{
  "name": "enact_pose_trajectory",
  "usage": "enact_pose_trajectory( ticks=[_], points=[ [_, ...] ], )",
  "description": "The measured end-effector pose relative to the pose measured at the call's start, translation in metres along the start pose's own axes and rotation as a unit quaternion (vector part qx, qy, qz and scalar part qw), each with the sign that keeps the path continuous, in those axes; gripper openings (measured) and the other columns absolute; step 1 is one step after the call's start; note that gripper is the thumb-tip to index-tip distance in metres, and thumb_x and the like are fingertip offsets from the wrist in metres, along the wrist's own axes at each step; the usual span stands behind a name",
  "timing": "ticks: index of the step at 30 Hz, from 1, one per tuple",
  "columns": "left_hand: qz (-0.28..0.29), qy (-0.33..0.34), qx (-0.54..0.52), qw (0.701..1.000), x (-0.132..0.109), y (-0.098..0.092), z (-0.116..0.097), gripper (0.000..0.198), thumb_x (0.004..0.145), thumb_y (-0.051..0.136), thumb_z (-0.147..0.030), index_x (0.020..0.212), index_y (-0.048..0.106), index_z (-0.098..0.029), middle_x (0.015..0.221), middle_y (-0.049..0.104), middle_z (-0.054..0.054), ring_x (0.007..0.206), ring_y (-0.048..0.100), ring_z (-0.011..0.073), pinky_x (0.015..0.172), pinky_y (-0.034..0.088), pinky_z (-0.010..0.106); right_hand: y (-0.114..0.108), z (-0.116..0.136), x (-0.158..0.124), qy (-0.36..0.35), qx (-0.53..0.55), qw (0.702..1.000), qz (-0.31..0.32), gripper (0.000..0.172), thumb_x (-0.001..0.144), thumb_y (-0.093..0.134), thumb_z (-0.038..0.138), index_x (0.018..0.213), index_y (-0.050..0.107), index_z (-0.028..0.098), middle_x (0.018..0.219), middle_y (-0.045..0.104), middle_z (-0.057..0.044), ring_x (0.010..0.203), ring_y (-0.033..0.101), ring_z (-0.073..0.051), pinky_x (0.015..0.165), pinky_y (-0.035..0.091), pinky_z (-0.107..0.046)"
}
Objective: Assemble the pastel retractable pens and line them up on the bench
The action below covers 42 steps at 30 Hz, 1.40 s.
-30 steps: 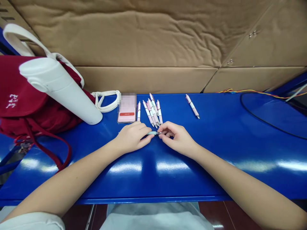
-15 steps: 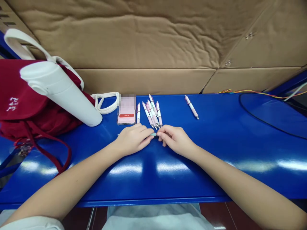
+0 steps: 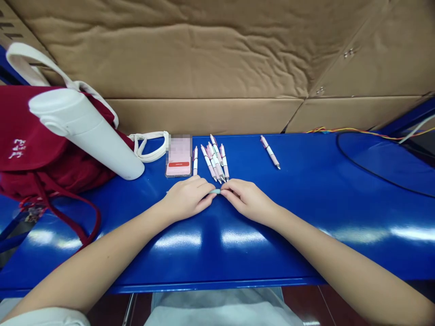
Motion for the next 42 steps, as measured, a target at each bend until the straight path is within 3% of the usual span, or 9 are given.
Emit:
enact_pose_trajectory(
  ticks=[4,9,11,18,22,28,34,37,42],
  points=[
    [0.000,0.004,-0.002,1.000,0.000,0.000,-0.001,0.026,0.092,0.041,-0.030,0.094,0.063,-0.017,0.083,0.064,0.004,0.077,0.057,0.0157,0.069,0.046,0.026,-0.005,0.000,-0.001,0.003,-0.023,0.999,-0.027,0.018,0.086,0.051,0.028,0.101,0.054,0.018,0.092,0.059,-0.006,0.080,0.057,-0.017,0.069,0.045,-0.029],
    [0.002,0.005,-0.005,1.000,0.000,0.000,-0.001,0.026,0.092,0.040,-0.031,0.093,0.063,-0.017,0.081,0.064,0.005,0.077,0.057,0.0156,0.069,0.046,0.026,-0.002,0.001,-0.002,0.005,-0.053,0.999,-0.001,0.011,0.090,0.044,0.023,0.088,0.054,0.018,0.089,0.055,-0.005,0.076,0.056,-0.015,0.069,0.044,-0.027],
    [0.005,0.005,-0.004,1.000,0.000,0.001,-0.001,0.026,0.092,0.040,-0.031,0.094,0.063,-0.017,0.082,0.064,0.004,0.078,0.057,0.0156,0.070,0.046,0.026,-0.001,0.001,-0.002,0.006,-0.062,0.998,0.006,0.017,0.092,0.040,0.026,0.089,0.055,0.019,0.090,0.055,-0.005,0.078,0.056,-0.015,0.070,0.044,-0.028],
    [0.008,0.009,-0.004,1.000,0.000,0.001,-0.003,0.027,0.092,0.040,-0.031,0.092,0.063,-0.017,0.082,0.064,0.005,0.076,0.057,0.0153,0.068,0.047,0.026,-0.002,0.004,-0.003,-0.010,-0.091,0.996,0.011,0.009,0.089,0.047,0.025,0.091,0.053,0.019,0.093,0.054,-0.005,0.077,0.054,-0.015,0.066,0.044,-0.026],
    [0.008,0.012,-0.012,1.000,0.000,0.001,-0.004,0.026,0.092,0.040,-0.030,0.093,0.063,-0.017,0.082,0.064,0.004,0.077,0.057,0.0153,0.070,0.047,0.026,0.002,0.002,-0.003,-0.010,-0.107,0.994,0.022,0.022,0.094,0.037,0.028,0.087,0.055,0.019,0.088,0.055,-0.005,0.076,0.055,-0.015,0.066,0.043,-0.026],
    [0.010,0.008,-0.014,1.000,0.000,0.000,-0.001,0.025,0.092,0.042,-0.029,0.094,0.063,-0.016,0.083,0.064,0.005,0.077,0.057,0.0158,0.071,0.047,0.027,-0.001,0.002,-0.004,-0.005,-0.111,0.994,0.011,0.009,0.089,0.046,0.024,0.094,0.051,0.019,0.096,0.056,-0.005,0.075,0.055,-0.015,0.063,0.042,-0.025],
    [0.017,0.009,-0.016,1.000,0.000,0.002,-0.001,0.025,0.092,0.041,-0.029,0.095,0.063,-0.017,0.083,0.065,0.004,0.079,0.057,0.0156,0.071,0.047,0.026,0.003,0.003,-0.004,-0.005,-0.126,0.991,0.042,0.019,0.094,0.035,0.026,0.091,0.053,0.020,0.091,0.059,-0.005,0.076,0.057,-0.016,0.064,0.041,-0.026],
    [0.010,0.008,-0.006,1.000,0.000,0.000,-0.002,0.024,0.091,0.042,-0.029,0.094,0.063,-0.017,0.083,0.065,0.004,0.077,0.057,0.0157,0.069,0.047,0.026,0.002,0.006,-0.004,-0.006,-0.134,0.990,0.036,0.017,0.091,0.044,0.032,0.096,0.053,0.019,0.095,0.058,-0.006,0.076,0.057,-0.016,0.063,0.041,-0.025],
    [-0.009,0.026,0.005,1.000,0.000,-0.001,-0.005,0.025,0.091,0.042,-0.030,0.090,0.063,-0.017,0.081,0.064,0.004,0.077,0.057,0.0151,0.068,0.047,0.025,0.002,0.010,-0.005,-0.035,-0.186,0.981,0.028,0.015,0.092,0.041,0.025,0.090,0.054,0.018,0.091,0.059,-0.006,0.075,0.055,-0.015,0.059,0.037,-0.024]
  ],
)
Point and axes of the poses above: each hand's wrist, its own x-axis towards the middle knuckle, its own y-axis out of the palm, z = x × y, the point moved 8 cm from there along x, towards the middle knuckle
